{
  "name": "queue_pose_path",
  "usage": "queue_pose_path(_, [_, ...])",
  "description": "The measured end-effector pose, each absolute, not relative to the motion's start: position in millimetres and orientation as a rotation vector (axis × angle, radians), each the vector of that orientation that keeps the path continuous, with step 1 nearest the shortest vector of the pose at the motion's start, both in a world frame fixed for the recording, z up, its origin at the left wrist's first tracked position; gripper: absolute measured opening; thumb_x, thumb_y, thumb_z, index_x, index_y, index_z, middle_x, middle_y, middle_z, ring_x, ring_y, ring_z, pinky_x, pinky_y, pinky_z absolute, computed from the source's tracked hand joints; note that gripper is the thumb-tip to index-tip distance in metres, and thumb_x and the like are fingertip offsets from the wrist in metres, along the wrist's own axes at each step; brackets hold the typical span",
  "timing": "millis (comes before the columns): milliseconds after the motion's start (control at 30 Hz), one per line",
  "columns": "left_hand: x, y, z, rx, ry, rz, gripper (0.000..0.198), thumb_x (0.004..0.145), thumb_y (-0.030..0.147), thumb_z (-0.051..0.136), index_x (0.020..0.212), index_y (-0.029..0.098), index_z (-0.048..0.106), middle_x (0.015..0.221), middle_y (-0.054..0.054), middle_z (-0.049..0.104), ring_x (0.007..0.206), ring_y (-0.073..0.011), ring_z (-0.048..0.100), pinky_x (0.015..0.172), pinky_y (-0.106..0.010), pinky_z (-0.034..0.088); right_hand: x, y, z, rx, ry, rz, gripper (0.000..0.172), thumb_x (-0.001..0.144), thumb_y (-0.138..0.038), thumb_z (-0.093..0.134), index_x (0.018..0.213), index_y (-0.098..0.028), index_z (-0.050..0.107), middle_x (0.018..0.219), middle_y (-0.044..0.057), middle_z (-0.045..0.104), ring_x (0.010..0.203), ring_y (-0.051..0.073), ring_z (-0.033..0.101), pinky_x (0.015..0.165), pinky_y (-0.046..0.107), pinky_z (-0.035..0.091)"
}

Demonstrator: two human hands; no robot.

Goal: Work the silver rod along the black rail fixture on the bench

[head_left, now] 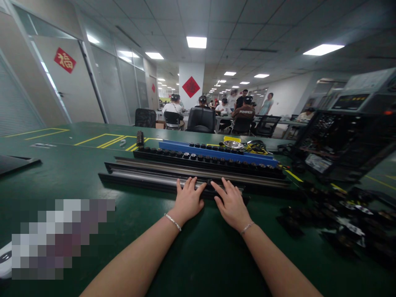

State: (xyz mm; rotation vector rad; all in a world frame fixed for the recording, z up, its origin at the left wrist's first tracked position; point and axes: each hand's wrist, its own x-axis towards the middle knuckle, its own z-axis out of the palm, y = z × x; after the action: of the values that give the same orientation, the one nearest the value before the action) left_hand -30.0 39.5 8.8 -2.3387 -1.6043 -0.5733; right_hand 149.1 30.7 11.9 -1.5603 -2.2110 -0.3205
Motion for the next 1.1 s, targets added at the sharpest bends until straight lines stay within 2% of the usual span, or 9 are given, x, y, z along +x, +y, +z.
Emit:
queue_pose_path(133, [-24.4,37.8,7.9,-2.303,-1.651,-0.566,0.059,0.073,0.042,0.056,0.130,0.034,0.040,0.139,-0.011,0.037,0.125,-0.0331,0.032,0.100,-0.064,0.009,141.6,29.8,11.0,-1.620,-2.237,-0.306,0.047,0.089,-0.035,0.036,0.135,-0.041,0.032,0.146,0.006,0.029,0.132,0.029,0.025,0.101,0.053,0.024])
queue_pose_path(367, [-21.9,36.1,11.9,-2.310,-1.685,-0.522,0.056,0.075,0.044,0.054,0.129,0.037,0.040,0.139,-0.010,0.036,0.118,-0.0320,0.040,0.099,-0.066,0.008,138.3,27.9,14.9,-1.668,-2.269,-0.290,0.043,0.088,-0.041,0.038,0.131,-0.045,0.038,0.142,0.004,0.036,0.133,0.026,0.023,0.103,0.051,0.019])
queue_pose_path(567, [-19.5,35.6,15.3,-2.316,-1.717,-0.475,0.052,0.075,0.048,0.052,0.126,0.040,0.043,0.139,-0.010,0.037,0.115,-0.0332,0.042,0.097,-0.067,0.006,139.4,30.0,14.3,-1.683,-2.252,-0.264,0.044,0.088,-0.042,0.036,0.132,-0.043,0.038,0.141,0.004,0.038,0.133,0.025,0.024,0.103,0.048,0.021])
queue_pose_path(833, [-17.1,36.5,16.6,-2.331,-1.736,-0.396,0.058,0.073,0.051,0.055,0.128,0.043,0.039,0.141,-0.010,0.034,0.113,-0.0361,0.043,0.094,-0.071,0.007,139.0,30.7,13.2,-1.704,-2.225,-0.275,0.043,0.090,-0.038,0.033,0.132,-0.040,0.038,0.139,0.005,0.041,0.131,0.022,0.028,0.103,0.045,0.022])
queue_pose_path(1100, [-15.8,31.9,18.7,-2.327,-1.739,-0.428,0.060,0.074,0.049,0.055,0.130,0.043,0.036,0.142,-0.009,0.033,0.114,-0.0351,0.042,0.095,-0.069,0.007,140.0,31.6,11.4,-1.699,-2.205,-0.298,0.043,0.090,-0.035,0.032,0.132,-0.034,0.041,0.134,0.008,0.046,0.129,0.023,0.030,0.102,0.044,0.023])
